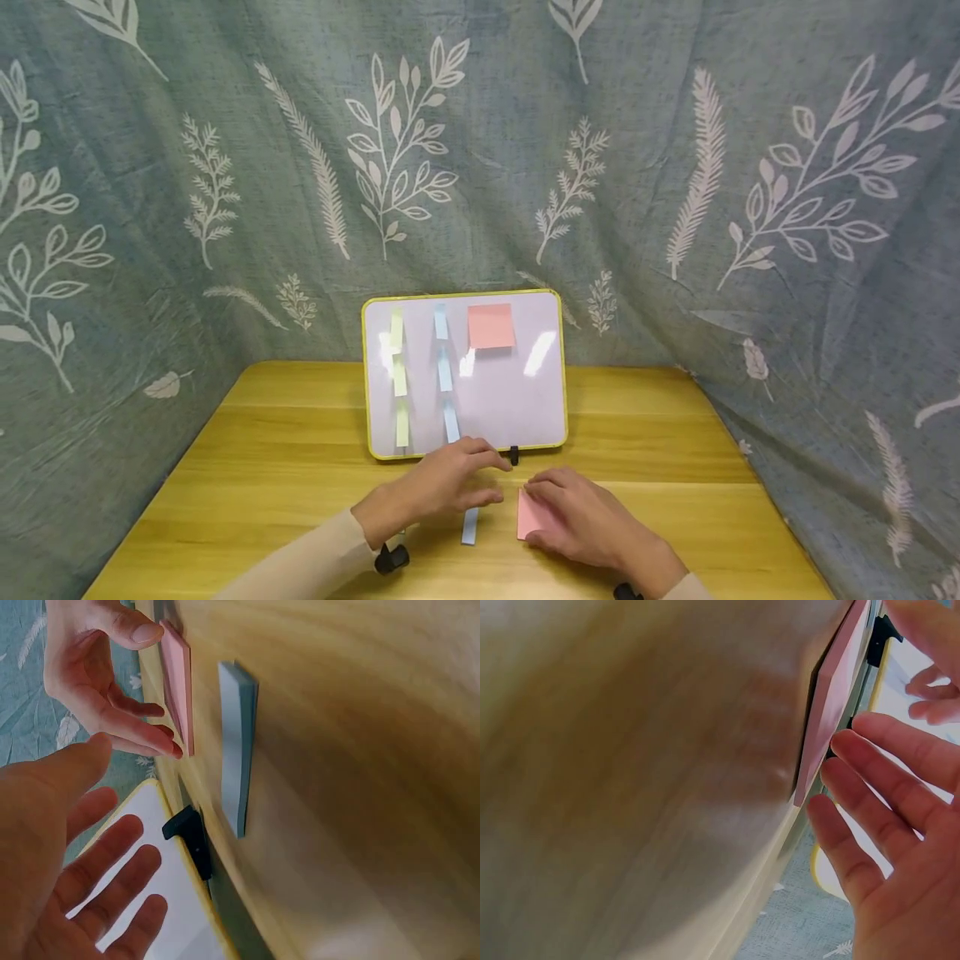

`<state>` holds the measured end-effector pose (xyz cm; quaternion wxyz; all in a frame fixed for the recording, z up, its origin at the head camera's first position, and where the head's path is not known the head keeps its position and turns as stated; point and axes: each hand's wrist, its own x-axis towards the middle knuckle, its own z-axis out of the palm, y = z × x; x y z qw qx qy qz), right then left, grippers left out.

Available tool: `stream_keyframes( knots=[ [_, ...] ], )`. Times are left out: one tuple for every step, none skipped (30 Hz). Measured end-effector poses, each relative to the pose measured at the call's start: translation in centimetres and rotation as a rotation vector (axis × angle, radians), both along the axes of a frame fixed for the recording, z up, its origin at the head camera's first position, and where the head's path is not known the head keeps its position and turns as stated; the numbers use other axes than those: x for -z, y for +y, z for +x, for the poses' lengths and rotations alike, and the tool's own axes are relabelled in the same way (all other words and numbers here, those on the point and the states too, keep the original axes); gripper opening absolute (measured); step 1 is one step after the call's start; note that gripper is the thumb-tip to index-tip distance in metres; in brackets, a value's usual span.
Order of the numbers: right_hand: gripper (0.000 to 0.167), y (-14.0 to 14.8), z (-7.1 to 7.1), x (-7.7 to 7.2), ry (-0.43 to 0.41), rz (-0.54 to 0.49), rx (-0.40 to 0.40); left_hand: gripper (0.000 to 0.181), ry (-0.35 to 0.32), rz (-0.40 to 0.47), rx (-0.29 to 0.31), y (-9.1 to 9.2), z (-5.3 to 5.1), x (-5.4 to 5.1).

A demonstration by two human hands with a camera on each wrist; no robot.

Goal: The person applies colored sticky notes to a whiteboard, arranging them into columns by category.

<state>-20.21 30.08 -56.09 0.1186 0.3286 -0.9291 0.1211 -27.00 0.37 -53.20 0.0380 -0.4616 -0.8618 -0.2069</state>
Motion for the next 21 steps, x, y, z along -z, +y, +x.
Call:
stream_keyframes(
  knots=[
    [0.061, 0.0, 0.0, 0.0, -0.015, 0.004, 0.000, 0.040, 0.005, -0.012, 0.003, 0.1, 0.0, 0.1],
    [0.061, 0.0, 0.1, 0.0, -0.028, 0.009, 0.001, 0.041, 0.009, -0.025, 0.005, 0.1, 0.1, 0.2],
    [0.061, 0.1, 0.1, 0.0, -0.040, 0.013, 0.000, 0.041, 0.014, -0.037, 0.007, 0.2, 0.2, 0.4],
    [0.062, 0.1, 0.1, 0.0, -0.051, 0.019, -0.002, 0.042, 0.018, -0.048, 0.009, 0.2, 0.2, 0.5],
    [0.062, 0.1, 0.1, 0.0, -0.060, 0.023, -0.003, 0.042, 0.020, -0.060, 0.008, 0.3, 0.3, 0.6],
    [0.062, 0.1, 0.1, -0.1, -0.069, 0.027, -0.004, 0.043, 0.019, -0.069, 0.009, 0.3, 0.4, 0.7],
    [0.061, 0.1, 0.2, -0.1, -0.077, 0.028, -0.004, 0.043, 0.015, -0.078, 0.009, 0.4, 0.5, 0.8],
    [0.061, 0.2, 0.2, -0.1, -0.081, 0.028, -0.006, 0.044, 0.007, -0.085, 0.010, 0.4, 0.5, 0.9],
    [0.060, 0.2, 0.2, -0.1, -0.085, 0.028, -0.008, 0.044, 0.001, -0.092, 0.013, 0.5, 0.6, 0.9],
    [0.059, 0.2, 0.2, -0.1, -0.086, 0.029, -0.009, 0.045, -0.005, -0.098, 0.017, 0.6, 0.7, 0.9],
    [0.059, 0.3, 0.2, -0.1, -0.084, 0.027, -0.013, 0.045, -0.008, -0.105, 0.023, 0.7, 0.8, 1.0],
    [0.058, 0.3, 0.2, -0.1, -0.079, 0.025, -0.017, 0.045, -0.008, -0.113, 0.027, 0.8, 0.9, 1.0],
    [0.057, 0.3, 0.1, -0.1, -0.071, 0.023, -0.023, 0.045, -0.004, -0.121, 0.031, 0.9, 0.9, 1.0],
    [0.056, 0.3, 0.1, -0.1, -0.063, 0.023, -0.029, 0.045, -0.002, -0.125, 0.038, 0.9, 1.0, 1.0],
    [0.055, 0.4, 0.1, -0.1, -0.055, 0.021, -0.035, 0.044, 0.002, -0.129, 0.043, 1.0, 1.1, 1.0],
    [0.054, 0.4, 0.1, -0.1, -0.042, 0.020, -0.044, 0.044, 0.012, -0.133, 0.049, 1.1, 1.2, 1.1],
    [0.054, 0.4, 0.1, -0.2, -0.036, 0.018, -0.049, 0.044, 0.023, -0.136, 0.054, 1.2, 1.2, 1.2],
    [0.053, 0.4, 0.1, -0.2, -0.032, 0.017, -0.054, 0.044, 0.033, -0.140, 0.058, 1.3, 1.3, 1.2],
    [0.052, 0.4, 0.0, -0.2, -0.031, 0.017, -0.058, 0.044, 0.042, -0.141, 0.064, 1.3, 1.3, 1.3],
    [0.052, 0.5, 0.0, -0.2, -0.032, 0.017, -0.060, 0.044, 0.050, -0.140, 0.070, 1.4, 1.3, 1.4],
    [0.051, 0.5, 0.0, -0.2, -0.034, 0.017, -0.062, 0.044, 0.063, -0.142, 0.076, 1.5, 1.3, 1.5]
  ],
)
